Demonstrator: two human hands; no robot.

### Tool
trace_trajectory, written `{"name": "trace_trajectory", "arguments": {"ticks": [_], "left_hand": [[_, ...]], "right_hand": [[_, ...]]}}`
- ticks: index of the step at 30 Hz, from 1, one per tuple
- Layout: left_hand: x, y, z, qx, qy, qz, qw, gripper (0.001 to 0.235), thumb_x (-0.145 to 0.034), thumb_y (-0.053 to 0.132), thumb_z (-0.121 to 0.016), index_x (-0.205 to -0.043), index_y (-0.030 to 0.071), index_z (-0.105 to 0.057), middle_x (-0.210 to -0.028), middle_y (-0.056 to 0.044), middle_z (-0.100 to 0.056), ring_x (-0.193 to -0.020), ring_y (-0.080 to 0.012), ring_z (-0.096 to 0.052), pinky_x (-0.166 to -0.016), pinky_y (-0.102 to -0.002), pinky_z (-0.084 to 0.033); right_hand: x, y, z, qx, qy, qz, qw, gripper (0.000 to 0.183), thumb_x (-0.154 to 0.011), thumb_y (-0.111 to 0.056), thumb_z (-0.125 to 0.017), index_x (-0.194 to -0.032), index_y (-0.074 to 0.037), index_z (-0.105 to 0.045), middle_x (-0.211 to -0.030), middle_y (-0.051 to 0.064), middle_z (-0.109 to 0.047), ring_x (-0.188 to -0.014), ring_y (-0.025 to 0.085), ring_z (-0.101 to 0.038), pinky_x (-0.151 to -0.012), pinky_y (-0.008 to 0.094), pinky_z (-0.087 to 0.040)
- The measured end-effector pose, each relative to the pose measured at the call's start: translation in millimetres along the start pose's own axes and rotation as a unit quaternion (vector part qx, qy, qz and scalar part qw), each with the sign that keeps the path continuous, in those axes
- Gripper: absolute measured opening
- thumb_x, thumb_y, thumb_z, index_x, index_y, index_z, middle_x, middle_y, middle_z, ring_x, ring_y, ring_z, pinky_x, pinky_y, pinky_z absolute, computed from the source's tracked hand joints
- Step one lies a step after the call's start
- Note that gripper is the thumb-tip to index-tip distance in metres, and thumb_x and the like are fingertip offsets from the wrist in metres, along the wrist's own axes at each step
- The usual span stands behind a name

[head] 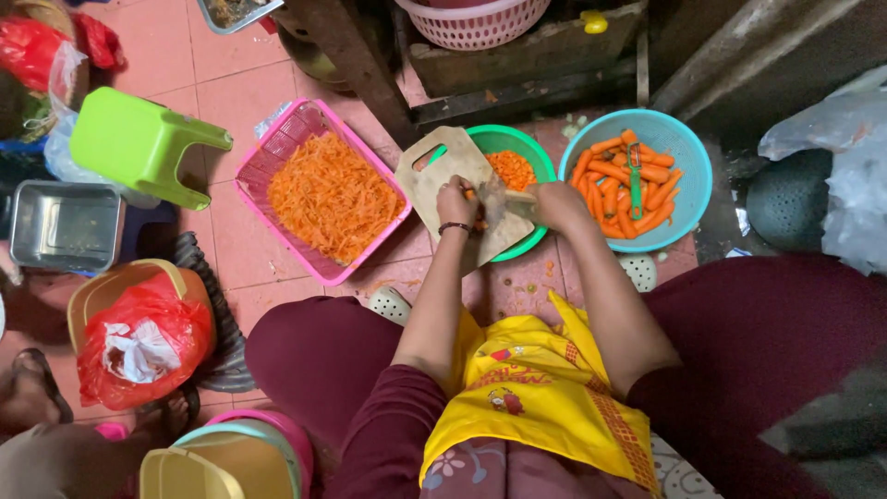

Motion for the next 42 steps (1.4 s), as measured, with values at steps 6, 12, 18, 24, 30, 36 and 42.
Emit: {"name": "trace_trajectory", "arguments": {"ticks": [6,12,18,24,30,36,42], "left_hand": [[1,-29,90,-0.059,0.046,0.07,0.995,0.015,-0.085,0.01,-0.059,-0.099,0.011,-0.053,-0.099,-0.021,-0.062,-0.098,-0.0431,-0.07,-0.089,-0.05,-0.058],[42,-32,44,-0.064,-0.039,0.047,0.996,0.016,-0.087,0.012,-0.063,-0.102,0.008,-0.06,-0.097,-0.021,-0.063,-0.097,-0.0423,-0.071,-0.088,-0.049,-0.059],[47,-39,12,0.092,-0.123,0.061,0.986,0.025,-0.069,0.014,-0.08,-0.093,0.017,-0.071,-0.078,-0.001,-0.064,-0.09,-0.0245,-0.072,-0.087,-0.036,-0.057],[45,-52,-21,0.146,-0.093,0.082,0.982,0.029,-0.072,0.004,-0.078,-0.097,0.017,-0.071,-0.078,0.003,-0.07,-0.088,-0.0188,-0.072,-0.092,-0.035,-0.057],[61,-14,7,0.062,-0.06,0.035,0.996,0.025,-0.076,0.011,-0.082,-0.096,0.015,-0.069,-0.086,-0.005,-0.064,-0.096,-0.0306,-0.071,-0.091,-0.045,-0.059],[55,-19,-2,0.043,-0.013,0.033,0.998,0.006,-0.085,0.006,-0.067,-0.089,0.009,-0.065,-0.081,-0.016,-0.065,-0.09,-0.0406,-0.071,-0.085,-0.051,-0.06],[51,-29,-14,0.031,-0.02,0.055,0.998,0.004,-0.083,0.008,-0.065,-0.085,0.012,-0.063,-0.08,-0.014,-0.064,-0.089,-0.0394,-0.072,-0.082,-0.049,-0.062]], "right_hand": [[-9,-84,-102,-0.105,-0.061,0.111,0.986,0.043,-0.088,-0.033,-0.066,-0.128,-0.016,-0.068,-0.116,0.027,-0.072,-0.118,0.045,-0.066,-0.101,0.058,-0.053],[-28,-59,-97,-0.148,0.051,0.013,0.988,0.044,-0.098,-0.021,-0.053,-0.137,0.0,-0.057,-0.116,0.033,-0.069,-0.114,0.051,-0.066,-0.098,0.061,-0.052],[-43,-37,-98,-0.076,0.079,-0.013,0.994,0.054,-0.098,-0.03,-0.052,-0.15,-0.015,-0.046,-0.113,0.025,-0.071,-0.107,0.046,-0.07,-0.093,0.058,-0.056],[-21,-59,-89,-0.121,0.033,-0.012,0.992,0.052,-0.099,-0.034,-0.047,-0.148,-0.016,-0.043,-0.116,0.031,-0.069,-0.113,0.05,-0.066,-0.097,0.061,-0.052],[2,-71,-56,-0.085,0.048,-0.014,0.995,0.041,-0.102,-0.028,-0.044,-0.141,-0.016,-0.047,-0.111,0.029,-0.071,-0.11,0.051,-0.067,-0.098,0.06,-0.051],[-7,-77,-63,-0.03,0.038,0.009,0.999,0.036,-0.099,-0.024,-0.048,-0.135,-0.018,-0.049,-0.107,0.028,-0.073,-0.105,0.051,-0.07,-0.094,0.06,-0.053],[-21,-74,-82,-0.039,0.04,0.026,0.998,0.037,-0.098,-0.017,-0.046,-0.135,-0.013,-0.046,-0.113,0.026,-0.07,-0.104,0.051,-0.069,-0.094,0.063,-0.052]]}}
Point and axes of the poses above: each hand's wrist, its own x-axis away from the middle knuckle, its own z-axis out of the back of the hand, y = z × x, the point moved 8 cm from there along -x, towards the middle knuckle
